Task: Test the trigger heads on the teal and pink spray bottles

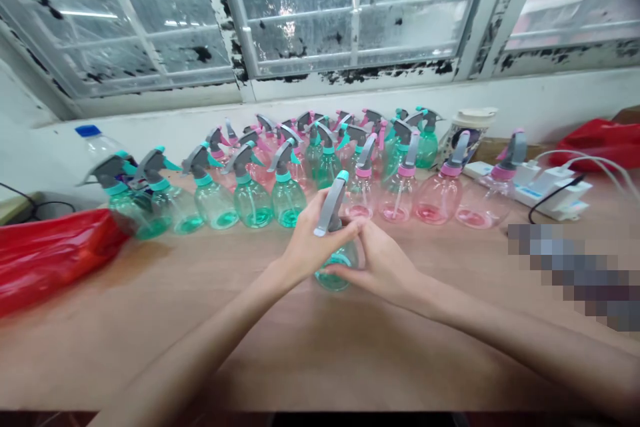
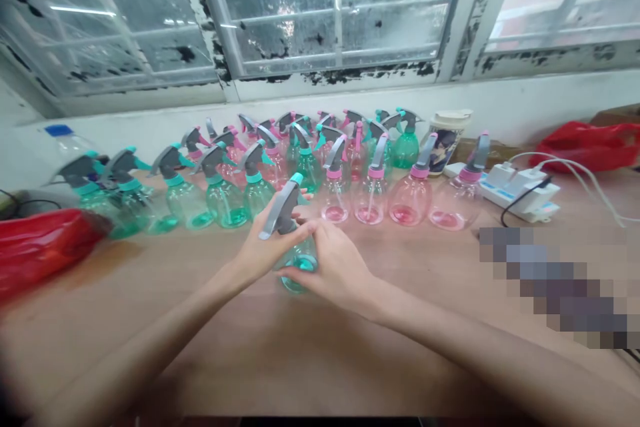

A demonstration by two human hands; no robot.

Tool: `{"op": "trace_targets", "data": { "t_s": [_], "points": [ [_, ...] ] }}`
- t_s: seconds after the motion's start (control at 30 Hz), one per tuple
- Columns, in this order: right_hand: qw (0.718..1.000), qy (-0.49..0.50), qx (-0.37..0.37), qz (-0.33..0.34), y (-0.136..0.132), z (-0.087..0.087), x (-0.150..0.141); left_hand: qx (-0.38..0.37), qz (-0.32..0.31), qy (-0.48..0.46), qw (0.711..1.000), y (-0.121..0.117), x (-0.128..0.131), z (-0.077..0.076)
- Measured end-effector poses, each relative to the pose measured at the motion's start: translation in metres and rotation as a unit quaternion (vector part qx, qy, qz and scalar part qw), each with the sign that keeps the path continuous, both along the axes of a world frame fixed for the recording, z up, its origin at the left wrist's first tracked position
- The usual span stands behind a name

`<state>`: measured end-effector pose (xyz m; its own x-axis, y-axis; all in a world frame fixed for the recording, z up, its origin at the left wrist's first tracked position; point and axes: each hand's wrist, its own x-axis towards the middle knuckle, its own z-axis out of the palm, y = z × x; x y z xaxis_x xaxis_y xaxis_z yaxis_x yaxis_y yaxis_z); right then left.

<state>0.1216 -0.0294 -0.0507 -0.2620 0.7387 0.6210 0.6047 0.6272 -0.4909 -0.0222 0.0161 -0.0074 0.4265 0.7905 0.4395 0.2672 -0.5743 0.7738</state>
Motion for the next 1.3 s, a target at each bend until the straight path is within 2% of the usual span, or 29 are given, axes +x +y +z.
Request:
{"op": "trace_targets", "data": {
  "t_s": [0.1, 0.17, 0.23, 0.4, 0.53, 0.77, 1.07, 1.2, 1.3],
  "points": [
    [1.0, -0.013, -0.018, -0.012, 0.001, 0.0, -0.004, 0.006, 0.019, 0.04, 0.999, -0.006, -0.009, 0.002],
    [0.999, -0.032, -0.022, -0.033, 0.004, 0.002, -0.003, 0.006, 0.029, 0.052, 0.998, -0.01, -0.017, -0.003],
    [0.996, -0.064, -0.014, -0.066, 0.011, 0.005, -0.002, 0.012, 0.036, 0.053, 0.998, -0.013, -0.027, -0.012],
    [0.978, -0.157, 0.003, -0.138, 0.038, 0.017, -0.002, 0.012, 0.1, 0.096, 0.99, -0.016, -0.061, -0.042],
    [0.957, -0.22, -0.022, -0.19, 0.058, 0.028, -0.008, -0.008, 0.103, 0.131, 0.986, -0.02, -0.084, -0.052],
    [0.933, -0.243, -0.068, -0.255, 0.08, 0.041, -0.016, -0.033, 0.094, 0.168, 0.981, -0.023, -0.102, -0.049],
    [0.92, -0.267, -0.082, -0.275, 0.099, 0.047, -0.019, -0.023, 0.079, 0.169, 0.982, -0.014, -0.102, -0.042],
    [0.923, -0.261, -0.084, -0.272, 0.098, 0.047, -0.02, -0.031, 0.069, 0.172, 0.982, -0.013, -0.098, -0.04],
    [0.934, -0.231, -0.07, -0.264, 0.085, 0.046, -0.012, -0.037, 0.064, 0.183, 0.98, -0.013, -0.097, -0.04]
  ]
}}
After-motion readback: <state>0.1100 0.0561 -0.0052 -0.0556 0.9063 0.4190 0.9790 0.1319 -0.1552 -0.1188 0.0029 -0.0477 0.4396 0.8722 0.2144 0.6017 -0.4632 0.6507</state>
